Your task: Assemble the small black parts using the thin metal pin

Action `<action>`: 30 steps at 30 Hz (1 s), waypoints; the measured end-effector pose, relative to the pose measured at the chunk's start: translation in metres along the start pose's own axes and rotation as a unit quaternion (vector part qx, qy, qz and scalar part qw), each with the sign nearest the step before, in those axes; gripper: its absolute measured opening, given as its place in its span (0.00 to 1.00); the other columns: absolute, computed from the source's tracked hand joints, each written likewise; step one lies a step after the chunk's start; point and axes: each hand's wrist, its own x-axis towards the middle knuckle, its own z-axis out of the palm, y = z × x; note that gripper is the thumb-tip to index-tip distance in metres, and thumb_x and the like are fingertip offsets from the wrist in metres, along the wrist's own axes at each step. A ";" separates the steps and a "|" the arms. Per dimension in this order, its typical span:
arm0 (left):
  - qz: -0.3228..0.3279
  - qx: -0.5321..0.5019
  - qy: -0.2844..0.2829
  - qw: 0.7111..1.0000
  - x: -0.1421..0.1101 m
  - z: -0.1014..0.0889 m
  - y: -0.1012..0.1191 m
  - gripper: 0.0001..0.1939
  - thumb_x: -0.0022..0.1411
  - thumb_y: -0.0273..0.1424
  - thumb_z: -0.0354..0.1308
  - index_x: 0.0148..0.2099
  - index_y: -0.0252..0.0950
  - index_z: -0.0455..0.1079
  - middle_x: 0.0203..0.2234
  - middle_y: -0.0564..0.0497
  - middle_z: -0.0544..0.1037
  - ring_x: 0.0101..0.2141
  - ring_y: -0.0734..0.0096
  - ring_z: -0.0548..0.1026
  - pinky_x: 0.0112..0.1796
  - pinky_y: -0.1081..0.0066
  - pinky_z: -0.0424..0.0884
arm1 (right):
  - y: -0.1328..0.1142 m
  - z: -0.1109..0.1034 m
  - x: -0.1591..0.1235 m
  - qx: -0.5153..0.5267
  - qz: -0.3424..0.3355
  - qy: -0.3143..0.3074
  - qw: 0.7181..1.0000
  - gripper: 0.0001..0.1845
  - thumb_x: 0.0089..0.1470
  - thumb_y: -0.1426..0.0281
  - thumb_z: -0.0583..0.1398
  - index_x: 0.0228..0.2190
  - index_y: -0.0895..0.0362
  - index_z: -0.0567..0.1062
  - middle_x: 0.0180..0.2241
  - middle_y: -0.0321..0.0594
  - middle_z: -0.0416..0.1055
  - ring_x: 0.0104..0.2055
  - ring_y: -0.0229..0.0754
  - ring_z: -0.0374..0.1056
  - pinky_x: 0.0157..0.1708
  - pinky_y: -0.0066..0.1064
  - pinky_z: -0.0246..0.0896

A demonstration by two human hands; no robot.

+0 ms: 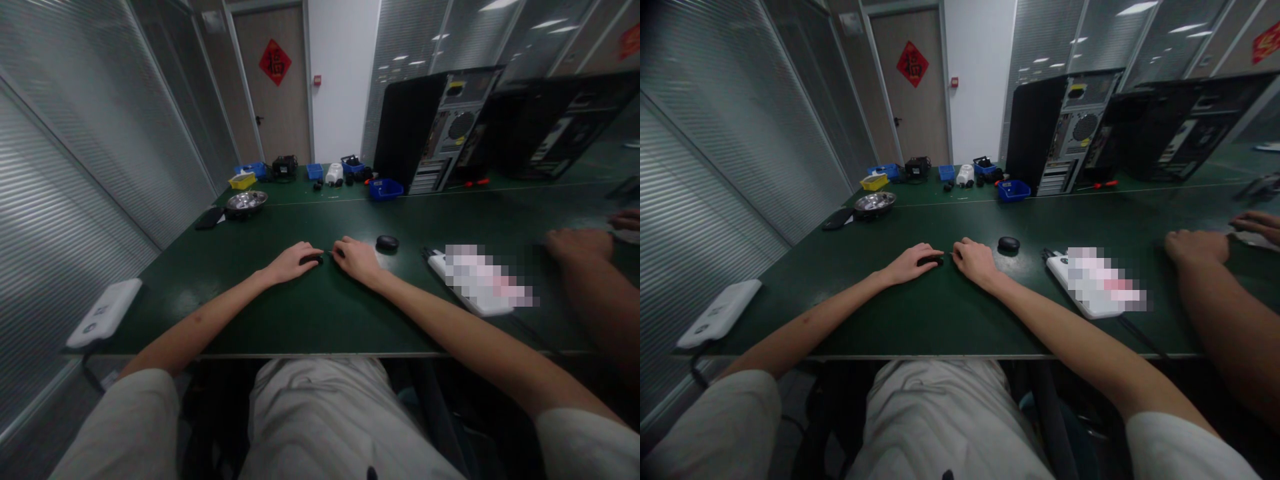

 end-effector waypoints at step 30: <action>-0.125 0.091 0.063 0.986 -0.012 -0.030 -0.067 0.16 0.71 0.32 0.55 0.59 0.41 0.74 0.52 0.45 0.77 0.52 0.57 0.73 0.54 0.57 0.68 | 0.001 -0.001 -0.001 0.030 -0.009 -0.005 1.000 0.13 0.69 0.60 0.55 0.42 0.52 0.78 0.42 0.43 0.73 0.36 0.43 0.68 0.30 0.33 0.51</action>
